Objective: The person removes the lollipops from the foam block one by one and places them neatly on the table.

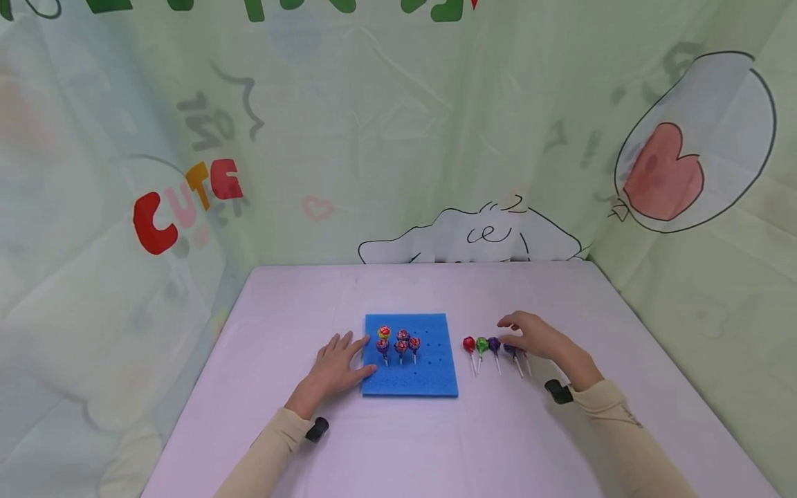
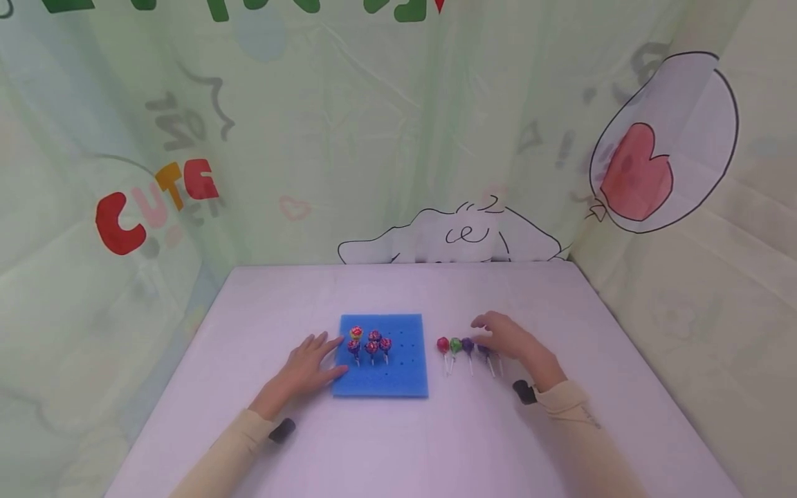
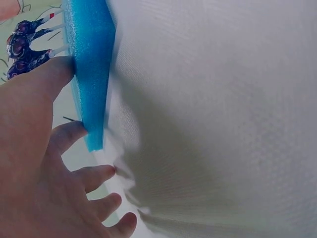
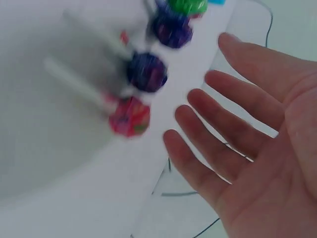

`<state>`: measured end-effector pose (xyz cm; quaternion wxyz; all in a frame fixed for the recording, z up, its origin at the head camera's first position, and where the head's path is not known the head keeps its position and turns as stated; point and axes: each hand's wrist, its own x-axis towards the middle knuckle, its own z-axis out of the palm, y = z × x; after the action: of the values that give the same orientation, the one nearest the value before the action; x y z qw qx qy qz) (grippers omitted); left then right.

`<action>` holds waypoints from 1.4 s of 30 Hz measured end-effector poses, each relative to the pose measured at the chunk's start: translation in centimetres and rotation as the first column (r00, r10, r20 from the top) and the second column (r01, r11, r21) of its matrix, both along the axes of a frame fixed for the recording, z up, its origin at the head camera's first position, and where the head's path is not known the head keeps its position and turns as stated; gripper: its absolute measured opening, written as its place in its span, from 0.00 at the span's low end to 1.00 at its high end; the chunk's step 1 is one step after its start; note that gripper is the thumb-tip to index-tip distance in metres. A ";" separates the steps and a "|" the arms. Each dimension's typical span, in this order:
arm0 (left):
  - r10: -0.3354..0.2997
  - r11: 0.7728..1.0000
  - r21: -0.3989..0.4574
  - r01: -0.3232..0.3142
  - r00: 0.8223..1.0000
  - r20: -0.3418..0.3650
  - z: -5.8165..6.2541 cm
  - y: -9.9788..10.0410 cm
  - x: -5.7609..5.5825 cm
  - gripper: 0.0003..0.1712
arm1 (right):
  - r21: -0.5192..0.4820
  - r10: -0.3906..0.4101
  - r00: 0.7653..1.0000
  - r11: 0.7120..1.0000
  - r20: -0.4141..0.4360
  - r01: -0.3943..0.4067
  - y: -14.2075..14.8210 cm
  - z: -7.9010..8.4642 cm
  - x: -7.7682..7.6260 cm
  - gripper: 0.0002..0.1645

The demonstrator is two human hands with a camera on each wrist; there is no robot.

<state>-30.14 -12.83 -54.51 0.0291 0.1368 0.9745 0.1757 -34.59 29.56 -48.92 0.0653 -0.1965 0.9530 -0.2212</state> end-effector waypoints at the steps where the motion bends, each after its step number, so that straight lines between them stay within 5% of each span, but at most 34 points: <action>1: 0.001 1.000 0.000 -0.001 1.000 -0.001 0.0 0.0 0.0 0.42 | -0.002 0.009 1.000 1.000 -0.027 -0.009 -0.4 -0.1 0.0 0.21; 10: 0.008 1.000 0.010 -0.008 1.000 0.000 0.0 0.0 0.0 0.42 | -0.035 -0.012 0.986 0.999 -0.167 0.007 -5.2 -0.1 1.3 0.20; 15: 0.006 1.000 0.016 -0.005 1.000 -0.007 0.1 0.1 0.0 0.41 | -0.024 0.039 0.956 0.999 -0.290 -0.048 -7.5 -0.2 2.3 0.21; 20: 0.012 1.000 0.013 -0.012 1.000 0.002 0.1 0.1 -0.1 0.42 | -0.012 0.134 0.908 0.988 -0.397 -0.151 -9.4 -0.5 2.8 0.21; 33: 0.001 1.000 0.017 -0.001 1.000 -0.003 0.0 0.0 -0.1 0.42 | 0.125 0.300 0.721 0.950 -0.625 -0.287 -13.6 -2.0 2.9 0.25; 37: 0.001 1.000 0.018 0.000 1.000 -0.005 0.0 0.0 -0.1 0.42 | 0.134 0.311 0.702 0.946 -0.641 -0.296 -14.6 -2.0 3.1 0.27; 42: 0.000 1.000 0.021 0.000 1.000 -0.002 0.0 0.0 -0.1 0.42 | 0.143 0.309 0.705 0.947 -0.639 -0.286 -15.2 -2.1 3.1 0.26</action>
<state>-30.20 -12.86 -54.51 0.0267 0.1371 0.9726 0.1860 -31.49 14.37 -51.05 -0.2333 -0.4111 0.8745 -0.1091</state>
